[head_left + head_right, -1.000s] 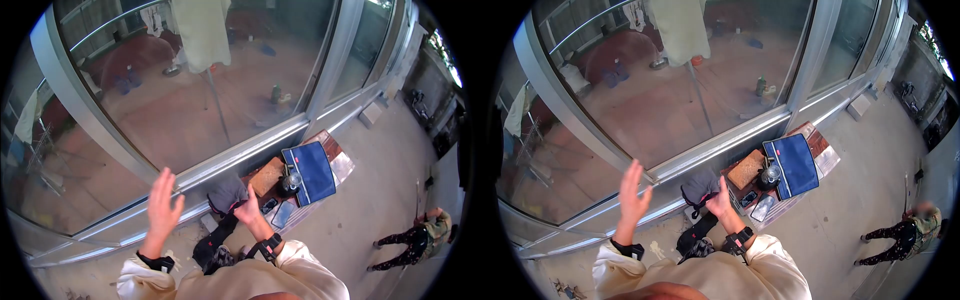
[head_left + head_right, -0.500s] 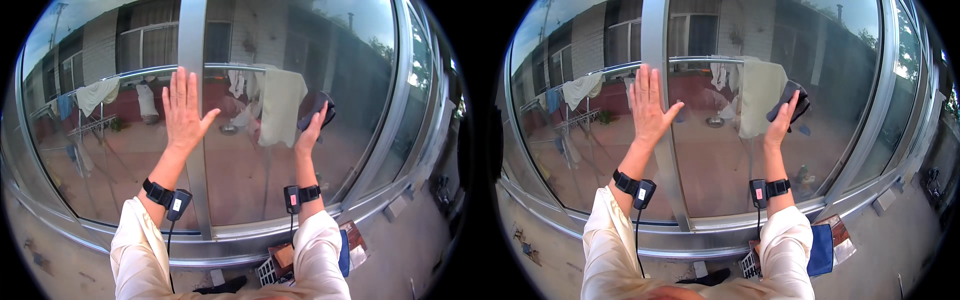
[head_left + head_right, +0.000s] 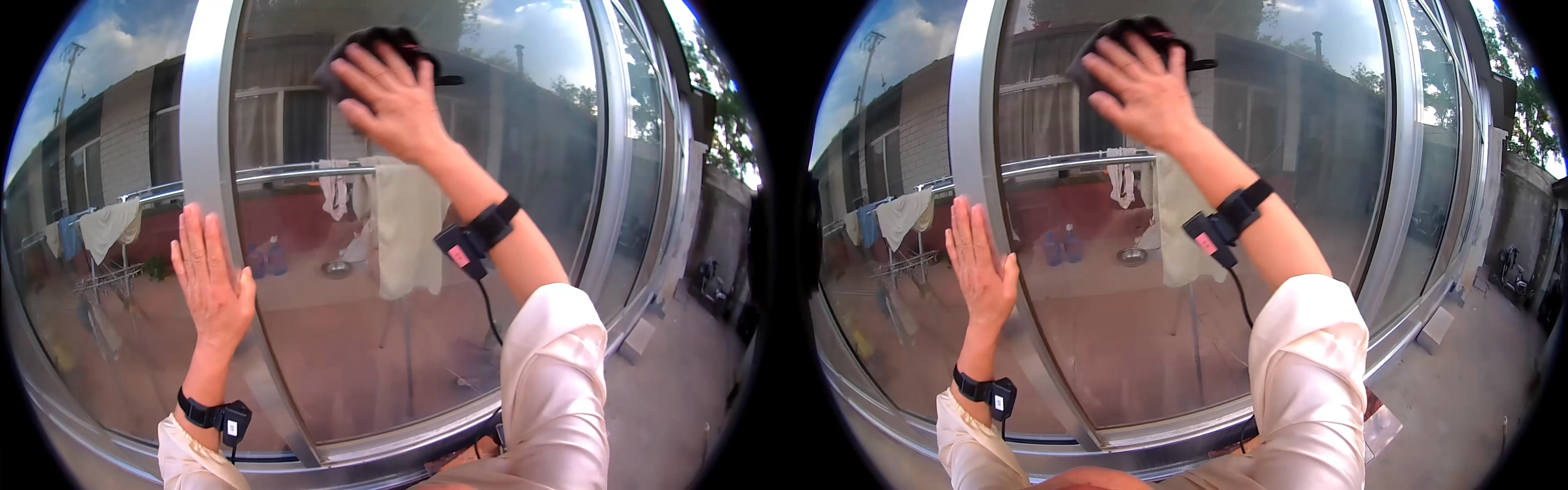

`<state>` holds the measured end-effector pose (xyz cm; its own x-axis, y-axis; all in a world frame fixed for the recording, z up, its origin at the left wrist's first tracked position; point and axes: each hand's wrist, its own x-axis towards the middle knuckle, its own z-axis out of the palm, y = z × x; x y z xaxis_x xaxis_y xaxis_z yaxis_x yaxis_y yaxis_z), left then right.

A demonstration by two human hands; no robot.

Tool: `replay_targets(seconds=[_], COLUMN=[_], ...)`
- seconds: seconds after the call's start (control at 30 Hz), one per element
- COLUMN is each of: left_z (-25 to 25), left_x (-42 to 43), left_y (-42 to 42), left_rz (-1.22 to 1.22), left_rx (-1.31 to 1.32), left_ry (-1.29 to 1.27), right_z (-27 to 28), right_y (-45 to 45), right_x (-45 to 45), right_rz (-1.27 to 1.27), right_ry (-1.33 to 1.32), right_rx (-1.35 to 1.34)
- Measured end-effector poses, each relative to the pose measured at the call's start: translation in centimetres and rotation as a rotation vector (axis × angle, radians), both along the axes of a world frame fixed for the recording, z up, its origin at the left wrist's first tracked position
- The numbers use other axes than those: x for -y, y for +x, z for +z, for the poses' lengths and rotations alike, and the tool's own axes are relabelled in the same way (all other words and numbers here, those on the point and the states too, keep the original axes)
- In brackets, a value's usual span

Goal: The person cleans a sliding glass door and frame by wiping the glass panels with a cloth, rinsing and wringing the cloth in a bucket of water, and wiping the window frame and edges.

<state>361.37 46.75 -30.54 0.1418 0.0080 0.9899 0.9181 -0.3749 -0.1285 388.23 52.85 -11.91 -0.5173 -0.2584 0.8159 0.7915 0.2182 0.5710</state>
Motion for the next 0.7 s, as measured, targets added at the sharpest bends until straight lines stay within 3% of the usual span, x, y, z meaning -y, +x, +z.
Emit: replay_targets(seconds=[0.17,0.33,0.43,0.5,0.57,0.63,0.7], left_z=[-0.1,0.0,0.4,0.2,-0.1,-0.5,-0.3], left_x=[-0.4,-0.7,-1.1,-1.1,-0.9,-0.4,-0.1], left_y=[0.0,0.1,0.5,0.3,0.4,0.6,0.6], left_rz=[0.042,0.089,0.097,0.082,0.071,0.062,0.023], left_rx=[0.001,0.005,0.013,-0.008,-0.003,0.009,-0.007], left_ry=[0.016,0.018,0.022,0.021,0.010,0.007,-0.005], right_z=[6.5,7.3,6.9,8.1,7.0,8.9,12.0], right_y=[22.9,42.4,48.8,59.4,52.5,53.1,49.3], right_x=[-2.9,-4.9,-5.1,-8.7,-4.8,-5.8,-7.4], right_rz=[-0.117,-0.130,-0.103,-0.291,-0.165,-0.228,-0.257], right_ry=[0.026,-0.126,-0.207,-0.250,-0.342,-0.313,-0.216], right_rx=[-0.470,-0.878,-1.094,-1.150,-1.257,-1.268,-1.130])
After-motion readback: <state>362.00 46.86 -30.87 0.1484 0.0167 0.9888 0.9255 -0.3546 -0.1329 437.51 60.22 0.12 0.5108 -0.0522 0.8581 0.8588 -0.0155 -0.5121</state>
